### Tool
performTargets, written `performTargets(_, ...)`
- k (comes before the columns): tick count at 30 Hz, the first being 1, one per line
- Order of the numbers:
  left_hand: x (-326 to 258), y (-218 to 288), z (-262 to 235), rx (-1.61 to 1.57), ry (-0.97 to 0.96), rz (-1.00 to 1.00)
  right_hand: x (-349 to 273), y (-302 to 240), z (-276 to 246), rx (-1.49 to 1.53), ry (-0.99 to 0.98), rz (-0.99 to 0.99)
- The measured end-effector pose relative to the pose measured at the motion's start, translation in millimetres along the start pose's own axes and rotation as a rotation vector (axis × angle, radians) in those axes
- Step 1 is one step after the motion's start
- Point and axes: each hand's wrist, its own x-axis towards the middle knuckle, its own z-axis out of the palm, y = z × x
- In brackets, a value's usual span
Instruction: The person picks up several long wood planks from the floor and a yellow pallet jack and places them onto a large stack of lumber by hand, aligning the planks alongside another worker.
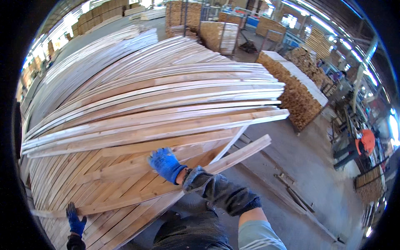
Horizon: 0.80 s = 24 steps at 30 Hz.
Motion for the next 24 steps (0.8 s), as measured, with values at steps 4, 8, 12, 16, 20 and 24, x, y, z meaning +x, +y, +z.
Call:
performTargets(4,-1.2,31.2,-4.9,0.023,-0.062,-0.096,-53.0,56.0,-39.0,-0.026,0.097,0.028)
performTargets(8,3.2,112.8,-28.2,0.022,-0.087,-0.16,-145.2,134.5,-77.3,0.092,-0.032,0.135)
performTargets(12,21.3,209.3,-35.1,-0.09,-0.004,-0.057,-211.8,185.0,-79.6,0.06,-0.087,0.186)
performTargets(16,47.8,306.4,-41.0,-0.191,0.016,0.033,-246.8,210.8,-74.6,0.074,-0.198,0.206)
performTargets(20,49.1,331.5,-38.2,-0.212,0.031,0.088,-249.3,219.7,-54.0,0.07,-0.107,0.107)
performTargets(24,78.2,364.0,-50.7,-0.225,0.047,0.157,-288.9,238.1,-42.1,0.394,-0.039,0.204)
